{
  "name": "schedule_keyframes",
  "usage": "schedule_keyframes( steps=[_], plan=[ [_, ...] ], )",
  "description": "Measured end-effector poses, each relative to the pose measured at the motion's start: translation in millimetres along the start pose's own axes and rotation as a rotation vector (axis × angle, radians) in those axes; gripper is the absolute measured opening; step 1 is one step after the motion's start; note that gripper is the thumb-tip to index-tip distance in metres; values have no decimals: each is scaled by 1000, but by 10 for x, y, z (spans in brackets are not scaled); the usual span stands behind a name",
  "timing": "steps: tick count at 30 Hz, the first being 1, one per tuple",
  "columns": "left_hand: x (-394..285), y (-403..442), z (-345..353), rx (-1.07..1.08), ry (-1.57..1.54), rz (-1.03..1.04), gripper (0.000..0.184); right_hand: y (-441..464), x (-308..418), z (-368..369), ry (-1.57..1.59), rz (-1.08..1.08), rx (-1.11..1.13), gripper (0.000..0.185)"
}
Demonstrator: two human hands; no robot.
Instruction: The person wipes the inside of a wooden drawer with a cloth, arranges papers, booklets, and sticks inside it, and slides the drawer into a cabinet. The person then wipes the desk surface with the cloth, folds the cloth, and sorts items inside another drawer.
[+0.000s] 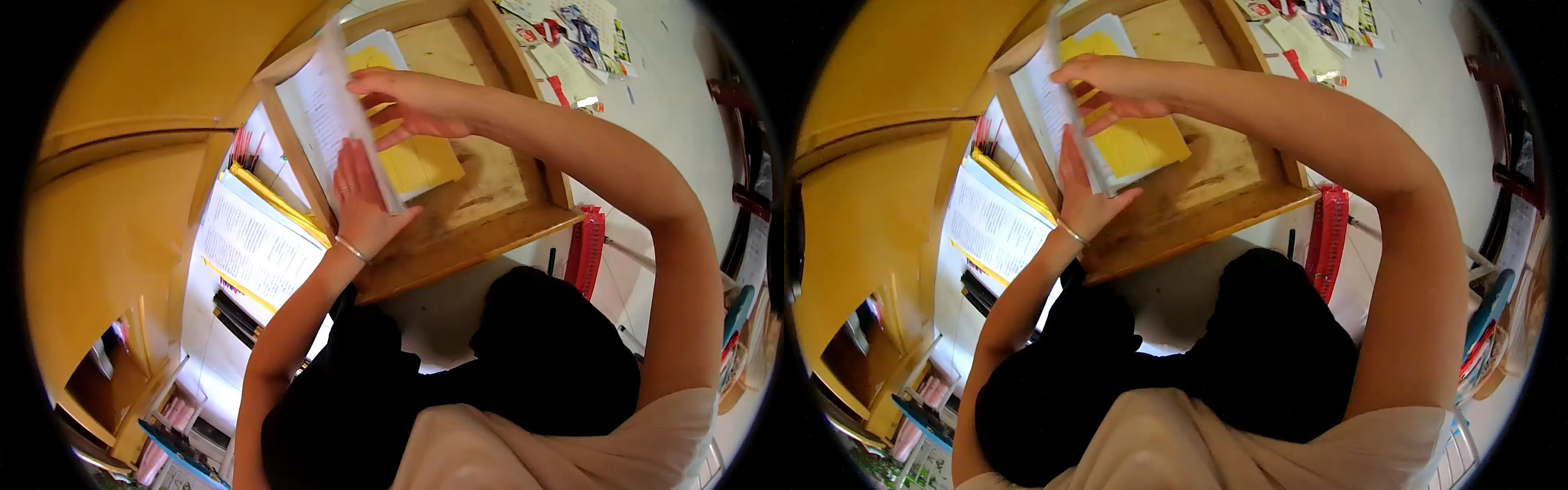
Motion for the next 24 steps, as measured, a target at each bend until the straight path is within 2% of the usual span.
schedule_keyframes(
  steps=[1, 2, 3, 5, 6, 7, 8, 10, 11, 12, 13, 14, 16, 17, 19, 21, 23, 24],
  plan=[
    [53, -13, 28, -80, -45, 16, 113, 21, -27, -40, 6, -8, -6, 53],
    [180, -56, 101, -123, -105, 19, 96, 52, -62, -56, 32, -38, 34, 51],
    [151, -64, 72, -113, -94, 26, 96, 91, -109, -93, 56, -74, 73, 50],
    [105, -66, -11, -234, -475, -109, 74, 129, -363, -381, 43, -85, 41, 47],
    [284, -120, 18, -231, -468, -107, 74, 219, -626, -621, -304, -142, -142, 51],
    [634, -252, 62, -298, -548, -267, 64, 290, -844, -733, -648, -192, -325, 55],
    [688, -296, 42, -330, -580, -346, 59, 316, -1011, -697, -640, -197, -323, 55],
    [575, -319, -54, -364, -655, -453, 50, 264, -1158, -575, -1023, -104, -681, 68],
    [479, -280, -92, -366, -695, -476, 45, 251, -1157, -507, -1021, -116, -685, 68],
    [588, -322, -8, -485, -717, -341, 30, 220, -1104, -372, -1158, -55, -725, 76],
    [636, -357, 23, -483, -710, -340, 30, 192, -1059, -226, -1289, 15, -762, 84],
    [694, -389, 57, -462, -746, -397, 34, 193, -984, -109, -1253, 11, -802, 90],
    [629, -419, 58, -450, -775, -461, 39, 285, -986, 80, -1298, 52, -874, 87],
    [593, -409, 70, -441, -694, -407, 41, 309, -979, 138, -1342, 99, -955, 85],
    [556, -356, 52, -437, -610, -347, 42, 364, -993, 45, -1340, 103, -970, 82],
    [555, -376, 62, -408, -674, -435, 45, 396, -1068, -182, -1350, 110, -970, 81],
    [513, -354, 77, -415, -631, -374, 48, 387, -1191, -574, -1097, -53, -882, 72],
    [492, -325, 81, -412, -587, -315, 51, 310, -1225, -711, -956, -141, -933, 61]
  ],
)
Point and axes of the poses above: each hand's wrist, its own y-axis towards the middle knuckle, its own z-axis out of the palm, x = y × z, the point moved 1 cm from there along y, towards the middle knuckle, and after that the axes turned 14 degrees about -y, right-handed, at the moved point
